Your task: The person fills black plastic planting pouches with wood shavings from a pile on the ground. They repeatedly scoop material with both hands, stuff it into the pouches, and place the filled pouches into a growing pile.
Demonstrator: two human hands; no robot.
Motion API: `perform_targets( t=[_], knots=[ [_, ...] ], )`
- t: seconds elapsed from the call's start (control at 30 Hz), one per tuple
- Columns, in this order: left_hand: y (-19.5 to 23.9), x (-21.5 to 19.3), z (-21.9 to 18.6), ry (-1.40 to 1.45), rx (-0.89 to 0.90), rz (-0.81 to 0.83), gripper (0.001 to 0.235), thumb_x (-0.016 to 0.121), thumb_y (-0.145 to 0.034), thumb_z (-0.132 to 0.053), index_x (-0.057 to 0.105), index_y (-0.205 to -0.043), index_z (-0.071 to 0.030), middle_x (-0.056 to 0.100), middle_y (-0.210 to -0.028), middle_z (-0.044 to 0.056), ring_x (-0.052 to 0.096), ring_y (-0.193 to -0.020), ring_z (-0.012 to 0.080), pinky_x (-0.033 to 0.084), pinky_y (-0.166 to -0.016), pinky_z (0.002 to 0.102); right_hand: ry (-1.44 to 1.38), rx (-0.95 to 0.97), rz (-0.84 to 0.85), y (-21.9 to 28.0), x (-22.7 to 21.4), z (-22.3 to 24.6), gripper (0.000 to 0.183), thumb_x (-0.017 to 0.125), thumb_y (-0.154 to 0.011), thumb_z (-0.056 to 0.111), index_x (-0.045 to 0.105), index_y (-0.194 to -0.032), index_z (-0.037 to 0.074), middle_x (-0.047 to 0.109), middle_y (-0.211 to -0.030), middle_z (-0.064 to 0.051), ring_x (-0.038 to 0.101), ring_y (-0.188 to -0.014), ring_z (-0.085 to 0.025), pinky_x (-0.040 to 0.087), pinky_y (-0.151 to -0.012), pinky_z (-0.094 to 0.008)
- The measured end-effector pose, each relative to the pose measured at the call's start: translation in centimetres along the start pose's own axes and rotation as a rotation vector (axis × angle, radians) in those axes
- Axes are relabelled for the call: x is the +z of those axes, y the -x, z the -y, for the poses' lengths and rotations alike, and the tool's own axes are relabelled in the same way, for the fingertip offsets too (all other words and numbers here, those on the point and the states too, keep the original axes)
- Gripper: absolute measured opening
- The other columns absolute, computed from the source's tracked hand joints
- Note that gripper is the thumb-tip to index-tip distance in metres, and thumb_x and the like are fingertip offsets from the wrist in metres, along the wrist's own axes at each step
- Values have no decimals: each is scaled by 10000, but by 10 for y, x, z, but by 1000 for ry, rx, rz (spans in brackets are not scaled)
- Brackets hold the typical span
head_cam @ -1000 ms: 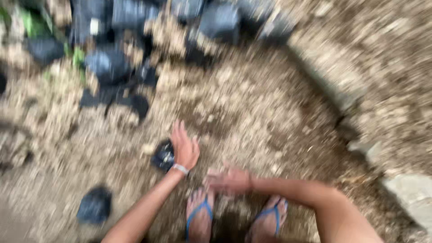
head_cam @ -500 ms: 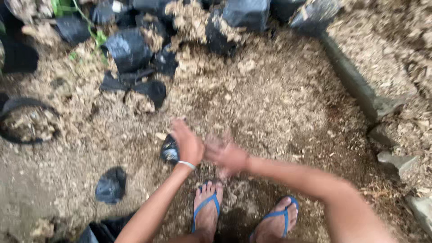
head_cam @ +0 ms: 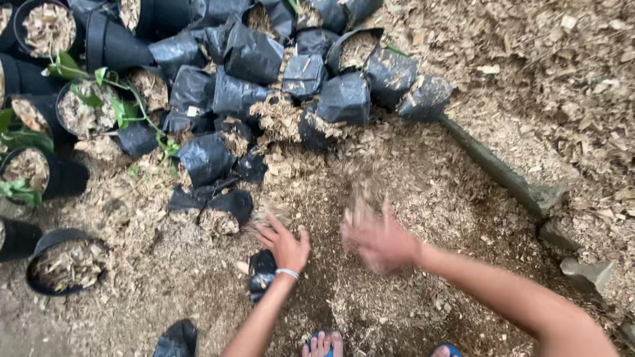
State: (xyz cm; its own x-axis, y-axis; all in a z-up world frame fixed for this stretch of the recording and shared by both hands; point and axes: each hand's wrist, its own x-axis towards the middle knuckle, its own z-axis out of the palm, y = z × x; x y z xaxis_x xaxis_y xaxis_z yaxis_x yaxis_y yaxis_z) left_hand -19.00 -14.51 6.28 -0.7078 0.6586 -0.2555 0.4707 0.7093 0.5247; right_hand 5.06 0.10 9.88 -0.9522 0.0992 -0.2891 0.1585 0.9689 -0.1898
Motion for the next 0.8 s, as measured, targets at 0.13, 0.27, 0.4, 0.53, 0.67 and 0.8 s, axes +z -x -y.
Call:
perform_targets(
  t=[0.13,0.27,0.4,0.53,0.67,0.8],
  knots=[
    [24,23,-18,45,274,25,1100,701,-825,-253,-32,-1595,29,-64,-1617,404,-33,-1514,550,21,-1220,621,-81,-548,-176,99,77,60,780,421,-925,546,81,-1569,267,221,-1620,-39,155,-1468,-304,-7,-1062,-763],
    [42,50,-45,161,501,163,1061,702,-824,-236,0,-1586,-8,-71,-1625,336,-56,-1514,502,30,-1218,592,-340,-12,340,76,108,-31,487,283,-1101,368,215,-1577,296,271,-1657,-67,155,-1516,-267,-104,-1104,-783],
    [40,49,-74,508,524,425,1011,615,-813,-193,32,-1628,-58,-100,-1669,303,-45,-1549,440,122,-1248,518,235,192,243,34,63,-82,581,377,-1095,397,229,-1653,330,415,-1570,-24,251,-1489,-266,-87,-1195,-813],
    [-1,33,-92,18,527,20,986,667,-912,-277,34,-1633,-50,-101,-1696,232,-116,-1566,413,-86,-1241,605,-127,534,-635,58,21,-77,667,457,-1006,405,212,-1615,283,208,-1686,-111,38,-1574,-308,-101,-1103,-784],
    [-58,27,-92,111,311,-104,1017,694,-875,-319,24,-1592,-51,-128,-1641,276,-154,-1507,449,-135,-1180,629,-622,1327,-693,56,28,-108,679,423,-1074,466,199,-1646,178,204,-1674,-220,128,-1527,-363,3,-1176,-681],
    [-67,40,-91,303,344,21,1014,659,-903,-322,4,-1632,-62,-90,-1681,271,-67,-1566,418,-48,-1247,580,-802,1435,-673,4,51,-104,699,351,-1006,494,331,-1645,212,332,-1712,-64,178,-1609,-278,78,-1337,-534]
  ],
)
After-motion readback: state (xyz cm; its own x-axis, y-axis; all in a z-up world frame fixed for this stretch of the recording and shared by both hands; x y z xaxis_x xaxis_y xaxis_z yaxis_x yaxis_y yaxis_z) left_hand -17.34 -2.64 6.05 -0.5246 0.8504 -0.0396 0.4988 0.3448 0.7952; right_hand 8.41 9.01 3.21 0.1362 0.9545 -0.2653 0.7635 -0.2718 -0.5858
